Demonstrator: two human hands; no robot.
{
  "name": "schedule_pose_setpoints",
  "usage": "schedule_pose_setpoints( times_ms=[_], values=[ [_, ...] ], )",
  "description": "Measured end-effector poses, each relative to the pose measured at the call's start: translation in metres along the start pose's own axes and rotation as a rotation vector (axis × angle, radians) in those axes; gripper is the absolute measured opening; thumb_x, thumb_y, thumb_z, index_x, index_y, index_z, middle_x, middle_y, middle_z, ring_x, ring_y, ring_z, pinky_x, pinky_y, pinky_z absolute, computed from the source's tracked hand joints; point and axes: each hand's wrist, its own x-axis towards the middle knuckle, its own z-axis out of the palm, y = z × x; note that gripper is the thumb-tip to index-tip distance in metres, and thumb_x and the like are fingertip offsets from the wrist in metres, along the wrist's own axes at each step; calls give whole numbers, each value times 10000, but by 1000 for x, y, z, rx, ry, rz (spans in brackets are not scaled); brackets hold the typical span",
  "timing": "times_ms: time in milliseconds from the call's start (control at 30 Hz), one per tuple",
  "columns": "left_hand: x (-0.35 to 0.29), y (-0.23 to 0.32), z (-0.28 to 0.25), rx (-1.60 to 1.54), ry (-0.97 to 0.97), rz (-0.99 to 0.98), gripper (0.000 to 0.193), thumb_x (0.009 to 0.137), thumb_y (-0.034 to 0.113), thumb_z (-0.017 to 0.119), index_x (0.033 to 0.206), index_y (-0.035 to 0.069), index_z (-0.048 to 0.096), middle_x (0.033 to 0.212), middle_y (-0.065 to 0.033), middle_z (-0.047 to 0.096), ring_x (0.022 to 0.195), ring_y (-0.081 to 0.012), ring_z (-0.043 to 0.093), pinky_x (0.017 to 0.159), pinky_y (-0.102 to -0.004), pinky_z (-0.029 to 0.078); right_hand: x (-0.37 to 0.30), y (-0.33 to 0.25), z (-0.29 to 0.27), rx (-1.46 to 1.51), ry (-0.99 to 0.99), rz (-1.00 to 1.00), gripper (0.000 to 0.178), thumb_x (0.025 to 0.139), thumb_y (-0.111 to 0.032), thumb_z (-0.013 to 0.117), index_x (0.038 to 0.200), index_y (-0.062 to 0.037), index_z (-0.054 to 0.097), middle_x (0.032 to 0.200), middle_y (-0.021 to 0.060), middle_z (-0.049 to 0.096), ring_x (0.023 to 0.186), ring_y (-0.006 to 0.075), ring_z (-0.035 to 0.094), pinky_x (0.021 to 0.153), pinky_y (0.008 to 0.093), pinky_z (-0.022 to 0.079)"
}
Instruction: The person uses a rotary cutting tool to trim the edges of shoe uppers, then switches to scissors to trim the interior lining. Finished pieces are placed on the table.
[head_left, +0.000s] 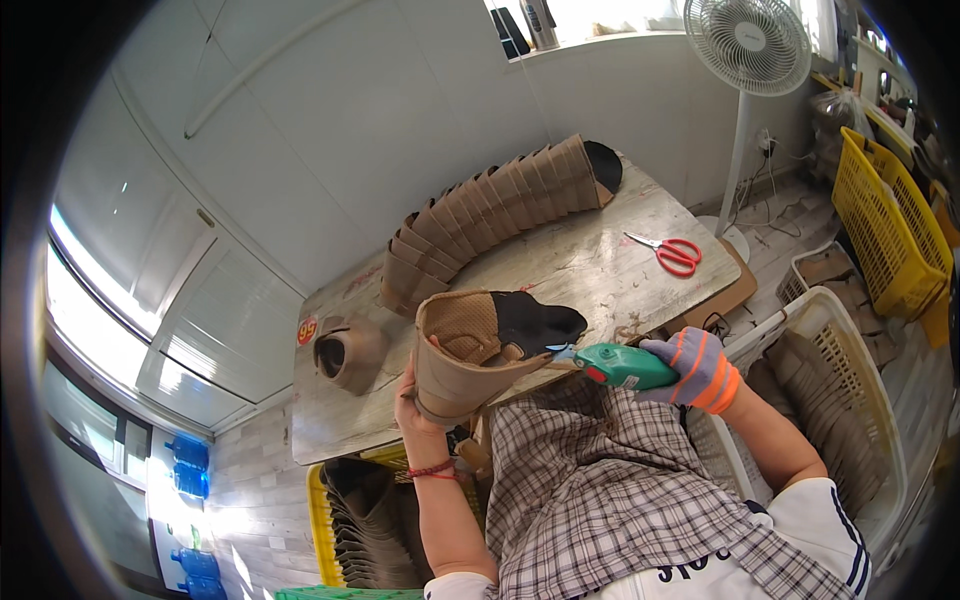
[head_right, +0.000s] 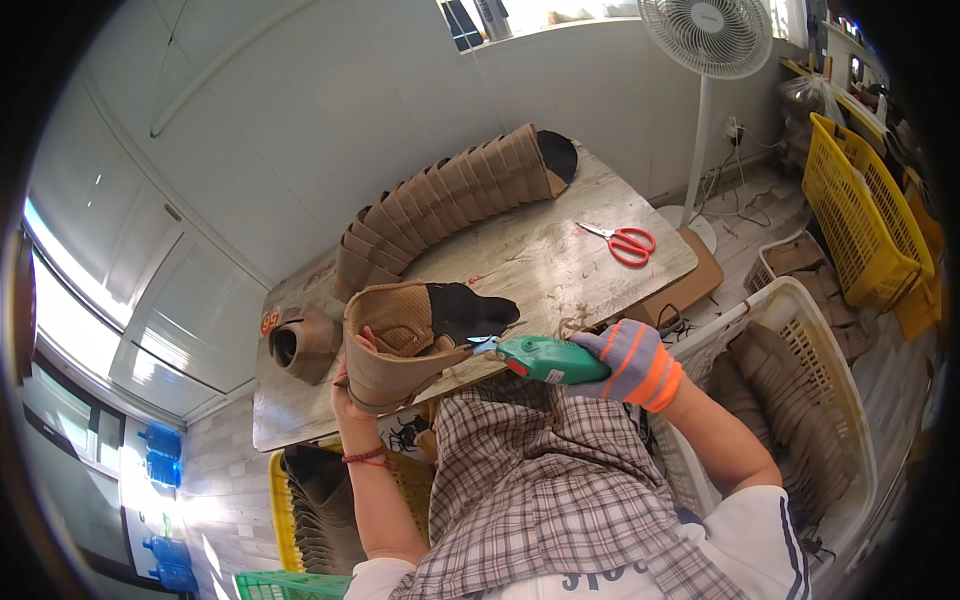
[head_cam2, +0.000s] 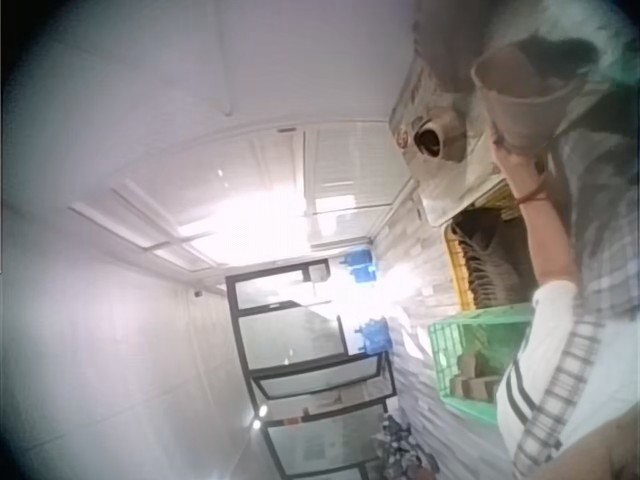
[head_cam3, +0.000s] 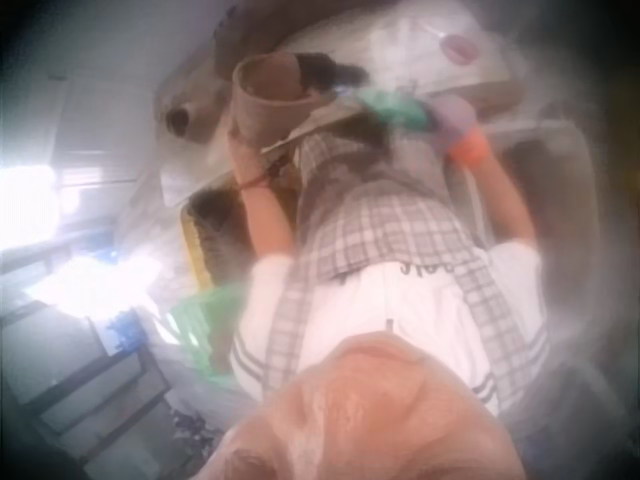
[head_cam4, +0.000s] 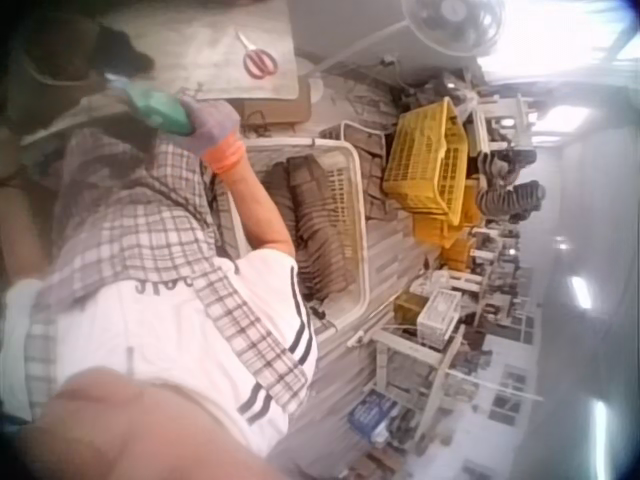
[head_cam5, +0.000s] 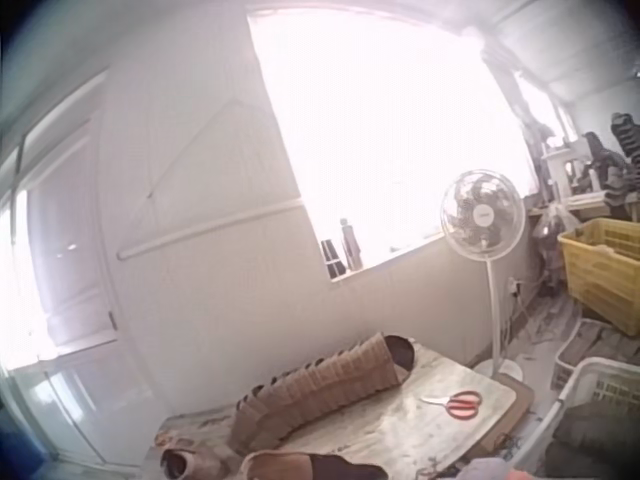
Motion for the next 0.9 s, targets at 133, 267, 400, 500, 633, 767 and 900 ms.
schedule_pose_setpoints(
  times_ms=[133, 267, 400, 500, 633, 767, 900],
  values=[
    [2, 0, -5, 22, 52, 50, 374, 1013, 98, 352, 1314, -64, 503, 1283, -198, 588, 1159, -295, 596, 1002, -436, 494, 5, -5, 0, 17, 31, -45, 624, 566, -430, 875, 1019, -48, 678, 610, 69, 569, 546, 266, 543, 547, 348, 440],
    [1, -8, -4, 123, 51, 134, 377, 1014, 99, 356, 1324, -64, 496, 1296, -197, 578, 1164, -289, 591, 999, -425, 498, 10, -12, 3, 65, 23, -51, 637, 563, -436, 880, 1020, -42, 677, 613, 68, 570, 556, 261, 558, 540, 341, 447],
    [1, -21, 8, 198, -2, 112, 374, 1017, 146, 405, 1317, -53, 506, 1304, -179, 578, 1161, -295, 589, 995, -441, 491, 10, -20, 12, 96, 50, -86, 630, 570, -446, 880, 1020, -52, 682, 629, 67, 583, 576, 257, 579, 556, 340, 464],
    [1, -30, 9, 356, -10, 148, 384, 1007, 187, 464, 1321, -31, 507, 1310, -151, 579, 1179, -304, 574, 1005, -455, 473, 11, -31, 20, 203, 54, -36, 635, 578, -449, 878, 1043, -60, 690, 644, 75, 599, 584, 270, 582, 576, 349, 482],
    [-8, -41, 9, 509, 2, 307, 411, 979, 191, 541, 1345, 12, 491, 1326, -118, 569, 1213, -298, 546, 1027, -463, 449, 18, -49, 26, 402, -114, 230, 623, 641, -410, 864, 1105, -38, 682, 782, 115, 681, 661, 262, 647, 649, 330, 535],
    [-14, -53, 17, 728, 15, 446, 414, 973, 151, 555, 1354, 10, 475, 1345, -122, 551, 1218, -288, 542, 1048, -470, 428, 33, -66, 19, 776, -269, 621, 560, 736, -337, 839, 1141, 0, 648, 883, 100, 717, 771, 112, 677, 703, 258, 544],
    [-18, -65, 23, 906, -15, 555, 418, 961, 105, 570, 1358, 15, 473, 1347, -114, 546, 1218, -259, 542, 1042, -440, 439, 37, -70, 27, 693, -194, 557, 578, 732, -339, 844, 1154, 1, 643, 876, 96, 714, 760, 112, 670, 700, 257, 543]
  ],
)
